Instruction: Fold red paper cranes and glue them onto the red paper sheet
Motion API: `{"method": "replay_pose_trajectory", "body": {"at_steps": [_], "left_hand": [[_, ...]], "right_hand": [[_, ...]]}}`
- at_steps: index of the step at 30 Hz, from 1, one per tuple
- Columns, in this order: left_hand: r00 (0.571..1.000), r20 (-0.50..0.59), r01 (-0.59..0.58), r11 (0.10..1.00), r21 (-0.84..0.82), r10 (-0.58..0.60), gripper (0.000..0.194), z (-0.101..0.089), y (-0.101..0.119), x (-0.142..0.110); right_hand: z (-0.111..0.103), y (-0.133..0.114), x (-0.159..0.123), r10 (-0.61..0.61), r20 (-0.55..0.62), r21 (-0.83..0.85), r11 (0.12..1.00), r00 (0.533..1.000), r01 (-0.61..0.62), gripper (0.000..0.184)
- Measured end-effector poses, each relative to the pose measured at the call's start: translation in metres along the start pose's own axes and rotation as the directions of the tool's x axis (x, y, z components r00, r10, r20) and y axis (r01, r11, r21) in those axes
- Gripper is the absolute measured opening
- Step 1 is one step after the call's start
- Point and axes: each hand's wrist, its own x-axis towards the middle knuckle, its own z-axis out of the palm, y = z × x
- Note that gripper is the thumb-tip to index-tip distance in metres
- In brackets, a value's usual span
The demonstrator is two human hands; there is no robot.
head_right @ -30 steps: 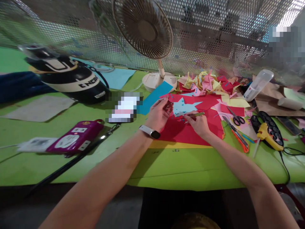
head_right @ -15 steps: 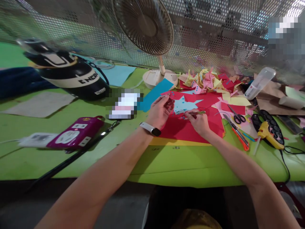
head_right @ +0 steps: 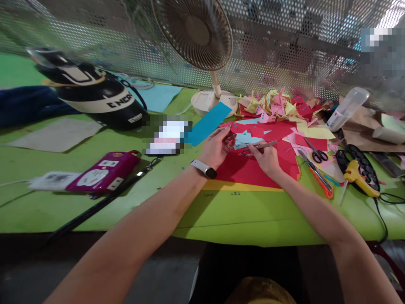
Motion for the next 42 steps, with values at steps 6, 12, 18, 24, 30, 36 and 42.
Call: {"method": "replay_pose_trajectory", "body": {"at_steps": [6,12,18,24,30,36,42], "left_hand": [[1.000,-0.010,-0.001,1.000,-0.013,0.001,0.015,0.001,0.000,0.000],[1.000,0.019,0.002,1.000,0.011,-0.002,0.018,0.001,0.001,-0.001],[1.000,0.012,-0.008,1.000,-0.005,0.008,0.015,0.001,0.000,0.000],[1.000,0.026,0.013,1.000,-0.006,-0.013,0.017,0.001,0.001,-0.001],[0.999,0.037,0.010,1.000,-0.016,-0.010,0.016,0.003,0.001,-0.001],[0.999,0.028,0.023,1.000,-0.019,-0.023,0.015,0.004,0.001,-0.001],[0.999,0.048,-0.015,1.000,0.013,0.014,0.022,0.000,-0.002,0.001]], "right_hand": [[0.001,-0.001,-0.001,-0.004,0.000,0.013,1.000,1.000,0.004,0.043],[0.003,-0.005,-0.006,-0.130,-0.014,-0.097,0.987,0.991,0.128,0.037],[0.004,-0.008,-0.012,-0.215,0.035,-0.231,0.948,0.976,0.218,0.031],[0.003,-0.008,-0.014,-0.256,0.067,-0.312,0.913,0.964,0.264,0.033],[0.002,-0.008,-0.013,-0.237,0.059,-0.267,0.932,0.970,0.244,0.029],[0.001,-0.009,-0.012,-0.231,0.035,-0.256,0.939,0.972,0.232,0.029],[0.001,-0.006,-0.008,-0.220,0.030,-0.230,0.948,0.975,0.221,0.033]]}}
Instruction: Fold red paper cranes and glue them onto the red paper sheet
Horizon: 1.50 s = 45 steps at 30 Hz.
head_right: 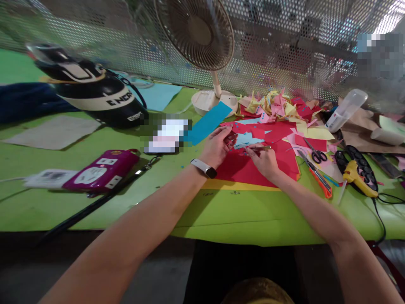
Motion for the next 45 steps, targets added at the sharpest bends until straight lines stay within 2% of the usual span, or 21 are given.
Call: {"method": "replay_pose_trajectory", "body": {"at_steps": [6,11,14,19,25,30,45], "left_hand": [[1.000,-0.010,0.003,1.000,0.007,-0.003,0.021,-0.001,0.000,0.001],[1.000,-0.004,0.002,1.000,0.007,-0.002,0.021,0.002,0.001,-0.002],[0.999,0.034,0.018,1.000,0.001,-0.018,0.026,0.005,0.000,-0.008],[0.990,0.140,0.010,1.000,0.010,-0.011,0.036,0.009,-0.002,-0.022],[0.978,0.205,0.004,0.997,0.081,-0.021,0.041,0.012,-0.005,-0.032],[0.980,0.200,-0.012,0.998,0.057,0.000,0.043,0.011,-0.007,-0.031],[0.974,0.227,-0.042,0.996,0.074,0.024,0.042,0.010,-0.007,-0.031]], "right_hand": [[0.001,0.002,0.001,0.021,-0.029,0.066,0.998,0.999,-0.019,0.037],[-0.006,-0.008,0.002,0.153,-0.044,0.192,0.971,0.987,-0.142,0.044],[-0.018,-0.019,0.006,0.195,-0.053,0.335,0.928,0.979,-0.166,0.044],[-0.038,-0.031,0.015,0.267,-0.168,0.444,0.880,0.949,-0.169,0.042],[-0.043,-0.039,0.018,0.323,-0.199,0.539,0.825,0.925,-0.172,0.044],[-0.043,-0.044,0.017,0.337,-0.171,0.577,0.796,0.926,-0.183,0.043],[-0.043,-0.043,0.017,0.338,-0.167,0.563,0.804,0.926,-0.191,0.044]]}}
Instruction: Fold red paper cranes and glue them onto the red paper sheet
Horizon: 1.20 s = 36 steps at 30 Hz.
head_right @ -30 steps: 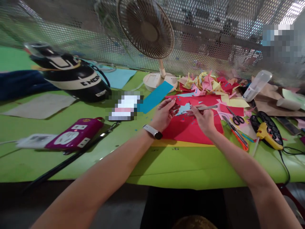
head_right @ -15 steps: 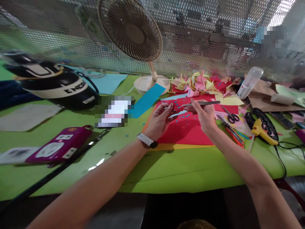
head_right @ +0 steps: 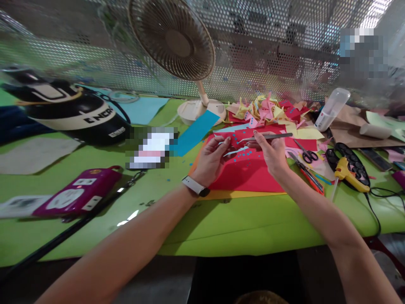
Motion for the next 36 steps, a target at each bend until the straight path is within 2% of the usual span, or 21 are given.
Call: {"method": "replay_pose_trajectory", "body": {"at_steps": [17,24,36], "left_hand": [[0.998,0.036,-0.061,0.996,0.061,0.059,0.037,-0.0002,-0.0006,-0.0009],[0.997,0.055,-0.057,0.993,0.106,0.051,0.038,0.0000,0.0001,-0.0012],[0.999,0.035,0.008,0.998,0.057,-0.010,0.036,0.0002,0.0030,-0.0040]], "right_hand": [[-0.0022,-0.0028,0.0005,-0.085,0.049,-0.016,0.996,0.995,0.085,0.041],[-0.0023,-0.0036,0.0011,-0.091,0.047,-0.025,0.995,0.995,0.092,0.045],[-0.0022,-0.0023,-0.0002,-0.076,0.033,-0.067,0.995,0.997,0.078,0.045]]}}
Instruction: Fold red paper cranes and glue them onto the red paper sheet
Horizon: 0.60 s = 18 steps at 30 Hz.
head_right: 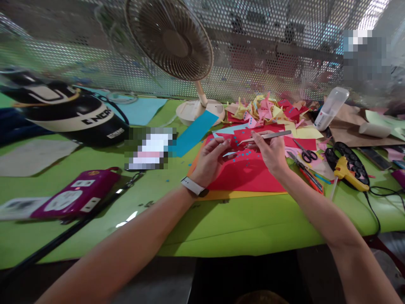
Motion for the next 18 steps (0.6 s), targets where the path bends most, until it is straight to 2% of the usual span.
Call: {"method": "replay_pose_trajectory", "body": {"at_steps": [5,18], "left_hand": [[1.000,0.012,0.028,0.999,0.016,-0.029,0.039,0.0013,0.0017,-0.0021],[1.000,-0.006,0.009,1.000,-0.004,-0.009,0.042,0.0030,0.0007,-0.0012]], "right_hand": [[-0.0003,0.0006,-0.0005,-0.008,0.010,0.029,1.000,1.000,0.007,0.041],[0.0007,-0.0002,-0.0010,0.003,-0.003,0.005,1.000,1.000,-0.003,0.039]]}}
